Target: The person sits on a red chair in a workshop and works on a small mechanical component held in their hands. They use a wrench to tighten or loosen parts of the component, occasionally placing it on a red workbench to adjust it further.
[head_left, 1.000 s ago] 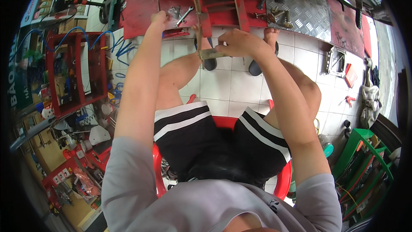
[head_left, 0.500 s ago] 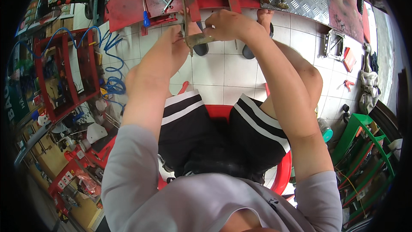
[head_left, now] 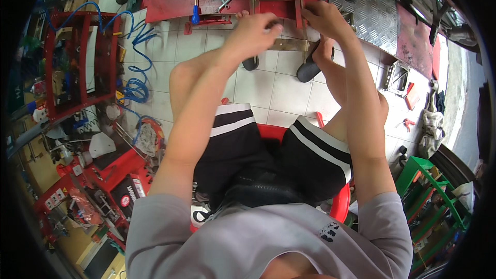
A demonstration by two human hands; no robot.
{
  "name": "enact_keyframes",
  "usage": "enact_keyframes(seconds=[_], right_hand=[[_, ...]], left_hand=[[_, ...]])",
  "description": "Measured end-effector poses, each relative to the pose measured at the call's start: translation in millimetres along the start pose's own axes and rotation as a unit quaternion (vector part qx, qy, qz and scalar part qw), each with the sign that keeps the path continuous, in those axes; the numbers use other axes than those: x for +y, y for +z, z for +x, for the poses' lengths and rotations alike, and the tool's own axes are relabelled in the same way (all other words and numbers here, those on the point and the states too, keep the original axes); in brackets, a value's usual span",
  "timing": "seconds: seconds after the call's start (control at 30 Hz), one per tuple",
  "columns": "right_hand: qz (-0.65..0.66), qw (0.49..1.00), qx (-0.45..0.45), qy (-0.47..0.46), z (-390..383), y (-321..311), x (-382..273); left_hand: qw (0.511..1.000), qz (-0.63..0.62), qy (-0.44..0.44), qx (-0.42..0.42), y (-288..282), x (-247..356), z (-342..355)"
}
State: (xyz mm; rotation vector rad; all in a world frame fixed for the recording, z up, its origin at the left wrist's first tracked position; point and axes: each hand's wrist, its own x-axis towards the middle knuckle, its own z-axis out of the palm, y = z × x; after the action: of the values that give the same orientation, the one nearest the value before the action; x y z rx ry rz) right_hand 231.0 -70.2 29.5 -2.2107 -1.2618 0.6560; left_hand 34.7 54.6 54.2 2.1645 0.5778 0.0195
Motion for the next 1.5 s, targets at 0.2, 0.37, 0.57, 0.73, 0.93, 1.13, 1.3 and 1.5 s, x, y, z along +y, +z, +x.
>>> enact_keyframes(seconds=[0.2,0.37,0.57,0.73,0.93,1.13,1.3,1.5], right_hand=[[0.045,0.957,-0.077,0.277,-19.5,6.8,55.4],[0.087,0.955,-0.098,0.268,-75.5,103.6,93.2],[0.073,0.975,-0.063,0.201,-62.6,157.8,115.0],[0.043,0.98,-0.038,0.19,-51.6,177.9,123.4],[0.007,0.979,0.013,0.206,-52.7,193.0,163.2],[-0.133,0.959,0.155,0.195,-4.0,149.3,150.2],[0.153,0.954,-0.002,0.258,17.3,22.8,38.7],[0.197,0.952,-0.028,0.232,-23.7,-1.6,-7.7]], left_hand=[[0.991,0.092,0.066,-0.071,38.4,-21.6,19.0],[0.989,0.134,0.0,-0.057,7.3,-17.4,14.2],[0.985,0.126,0.004,-0.115,0.3,-12.7,10.0],[0.985,0.132,0.02,-0.114,4.3,-17.1,14.2],[0.981,0.145,0.011,-0.131,3.4,-17.0,14.9],[0.981,0.13,-0.005,-0.143,1.5,-14.5,17.0],[0.971,0.091,-0.026,-0.221,2.4,-11.2,20.0],[0.974,0.123,-0.005,-0.191,20.7,-14.7,22.1]])
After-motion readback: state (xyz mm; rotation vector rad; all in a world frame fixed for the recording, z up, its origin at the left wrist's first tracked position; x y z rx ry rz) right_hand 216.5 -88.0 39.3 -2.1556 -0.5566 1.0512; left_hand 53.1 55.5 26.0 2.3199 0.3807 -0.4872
